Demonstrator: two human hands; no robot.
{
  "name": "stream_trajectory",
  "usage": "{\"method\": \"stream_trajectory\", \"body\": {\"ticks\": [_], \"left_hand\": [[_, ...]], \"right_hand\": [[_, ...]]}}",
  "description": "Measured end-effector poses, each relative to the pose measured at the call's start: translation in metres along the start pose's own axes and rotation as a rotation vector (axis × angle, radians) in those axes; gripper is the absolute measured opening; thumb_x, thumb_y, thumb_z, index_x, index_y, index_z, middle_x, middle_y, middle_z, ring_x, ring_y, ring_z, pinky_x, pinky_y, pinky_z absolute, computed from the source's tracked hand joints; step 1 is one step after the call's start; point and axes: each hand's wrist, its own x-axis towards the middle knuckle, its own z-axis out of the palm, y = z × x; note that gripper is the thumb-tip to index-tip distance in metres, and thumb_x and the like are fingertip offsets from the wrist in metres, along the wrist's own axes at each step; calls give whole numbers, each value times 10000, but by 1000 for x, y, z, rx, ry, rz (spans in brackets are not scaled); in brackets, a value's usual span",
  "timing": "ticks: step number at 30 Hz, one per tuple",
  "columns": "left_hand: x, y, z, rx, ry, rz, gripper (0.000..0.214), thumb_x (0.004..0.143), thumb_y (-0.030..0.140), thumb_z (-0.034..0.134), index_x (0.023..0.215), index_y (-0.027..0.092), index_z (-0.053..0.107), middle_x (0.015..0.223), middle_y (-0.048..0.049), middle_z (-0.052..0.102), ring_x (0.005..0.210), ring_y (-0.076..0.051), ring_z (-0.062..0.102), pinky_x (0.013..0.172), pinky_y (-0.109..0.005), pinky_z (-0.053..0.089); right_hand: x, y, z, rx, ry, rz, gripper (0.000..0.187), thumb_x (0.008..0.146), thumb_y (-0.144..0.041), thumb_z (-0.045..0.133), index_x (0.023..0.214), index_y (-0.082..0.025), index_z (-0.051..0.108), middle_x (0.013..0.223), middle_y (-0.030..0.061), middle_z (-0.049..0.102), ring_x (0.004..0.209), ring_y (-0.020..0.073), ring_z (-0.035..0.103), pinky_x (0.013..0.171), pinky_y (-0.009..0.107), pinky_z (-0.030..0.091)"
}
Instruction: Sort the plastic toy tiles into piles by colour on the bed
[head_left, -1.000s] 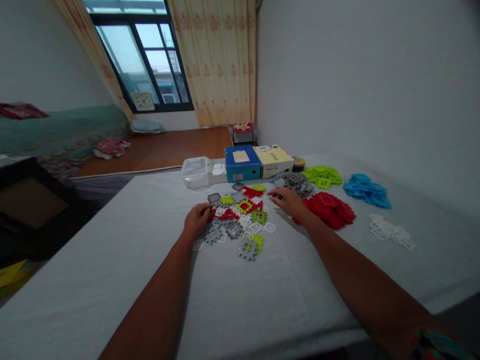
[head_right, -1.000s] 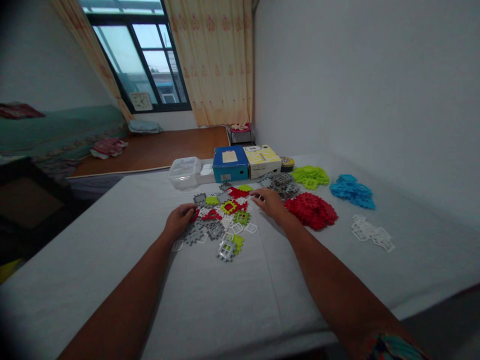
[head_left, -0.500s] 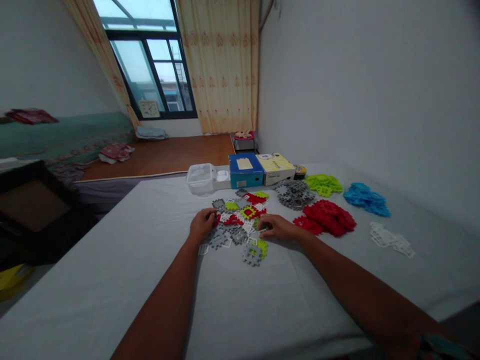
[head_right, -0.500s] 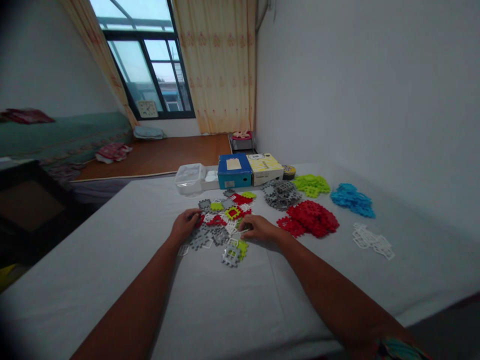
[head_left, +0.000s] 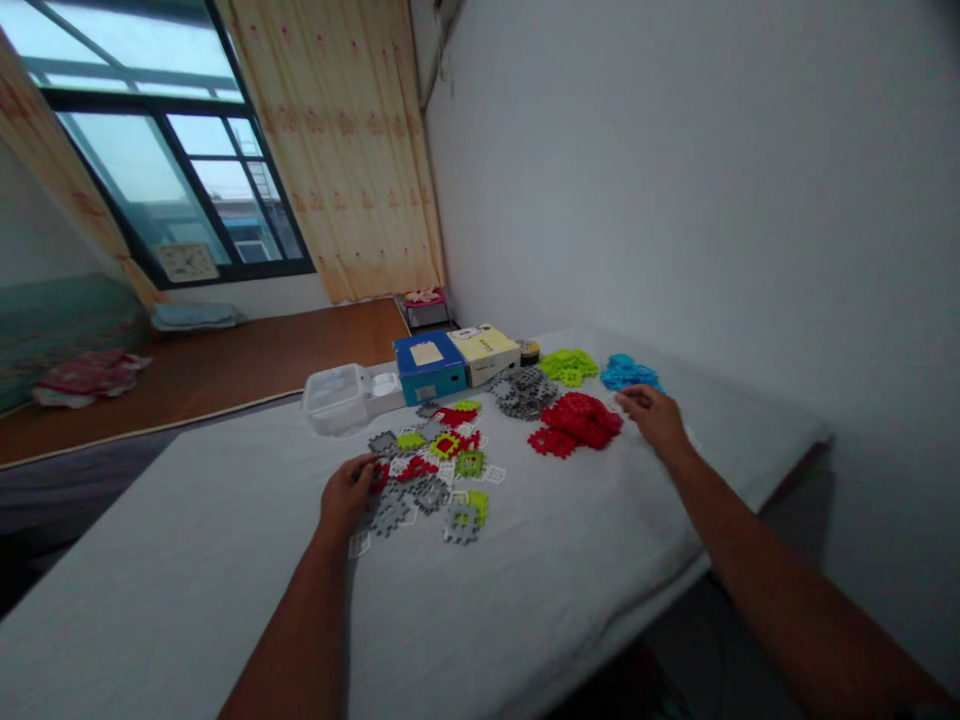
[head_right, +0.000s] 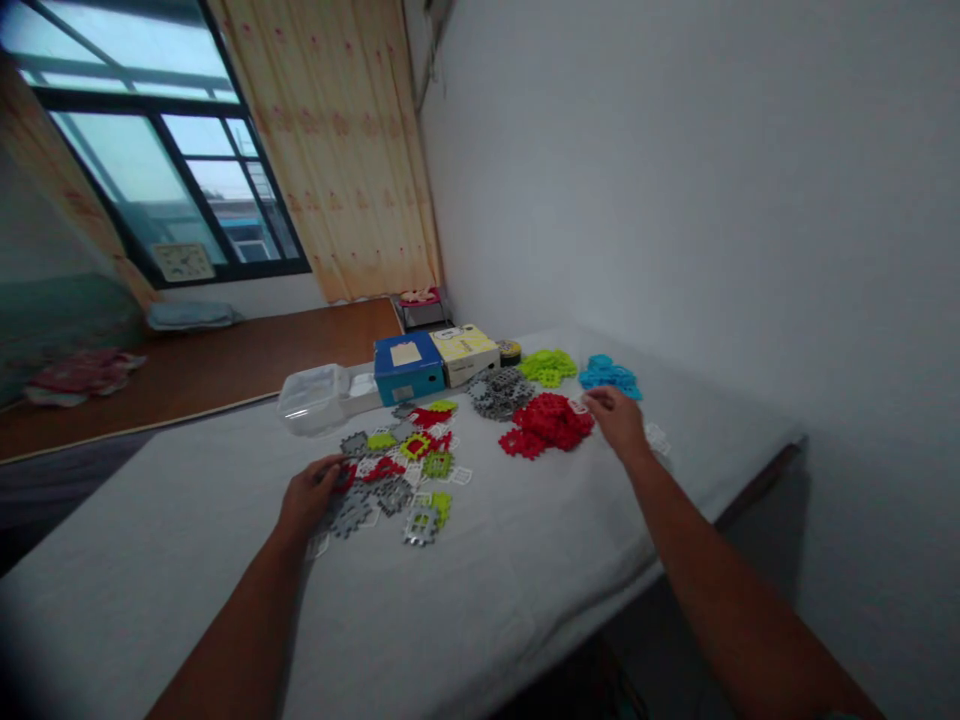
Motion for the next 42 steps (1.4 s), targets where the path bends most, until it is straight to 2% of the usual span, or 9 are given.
{"method": "stream_trajectory", "body": {"ticks": [2,6,10,15,19,26,30,37,42], "left_hand": [[1,0,0,20,1,3,376,838,379,496,1067,218,747,1195,-84,734,1138,-267,656,1010,-408,485],[-2,6,-2,10,11,12,342,830,357,512,1040,232,752,1167,-86,745,1132,-267,659,995,-410,492],[-9,17,-4,-19,30,23,318,817,296,517,1004,217,760,1134,-98,754,1104,-263,669,995,-410,490],[-12,21,-4,-9,17,4,317,836,277,509,1024,228,759,1122,-75,759,1102,-245,666,985,-396,494],[-11,17,-2,-8,10,13,321,845,272,516,1041,201,760,1144,-94,750,1103,-235,666,987,-372,492],[-9,12,0,5,12,16,318,857,267,521,1057,192,756,1157,-102,743,1113,-239,660,1002,-384,486],[-10,11,1,5,9,16,323,859,277,522,1072,214,756,1169,-79,742,1119,-237,655,1003,-382,484],[-11,13,3,0,-4,1,337,863,278,508,1083,219,757,1155,-71,751,1103,-234,662,970,-379,498],[-11,15,3,9,-9,-3,346,860,284,503,1086,219,756,1162,-65,747,1122,-224,654,981,-358,487]], "right_hand": [[12,43,-43,-189,194,100,376,691,-535,640,815,-183,686,751,84,719,692,230,654,668,351,508],[20,78,-76,-478,154,56,255,738,-430,581,771,-205,697,789,89,733,723,247,655,714,382,500],[8,21,-24,-461,65,-154,294,842,-374,517,932,-184,722,962,123,736,763,235,659,761,389,516],[-46,-83,104,-148,-752,-543,258,896,-276,574,1101,-221,720,1101,90,724,882,201,668,845,355,520],[-83,-111,176,-163,-946,-721,305,901,-163,593,1185,-204,696,1252,106,682,1148,240,597,1016,414,431],[-70,-107,178,-198,-1144,-678,212,814,-270,736,999,-169,757,1036,99,737,967,234,649,893,346,459],[-66,-113,182,-176,-1071,-544,211,901,-279,610,997,-179,769,977,78,756,866,202,673,788,292,474],[-92,-125,212,-365,-1078,-684,425,799,-331,755,1202,-204,705,1265,144,672,1177,315,584,961,412,444],[-91,-122,212,-346,-1089,-556,274,791,-249,744,1065,-241,737,1018,53,740,923,206,659,779,283,468]]}}
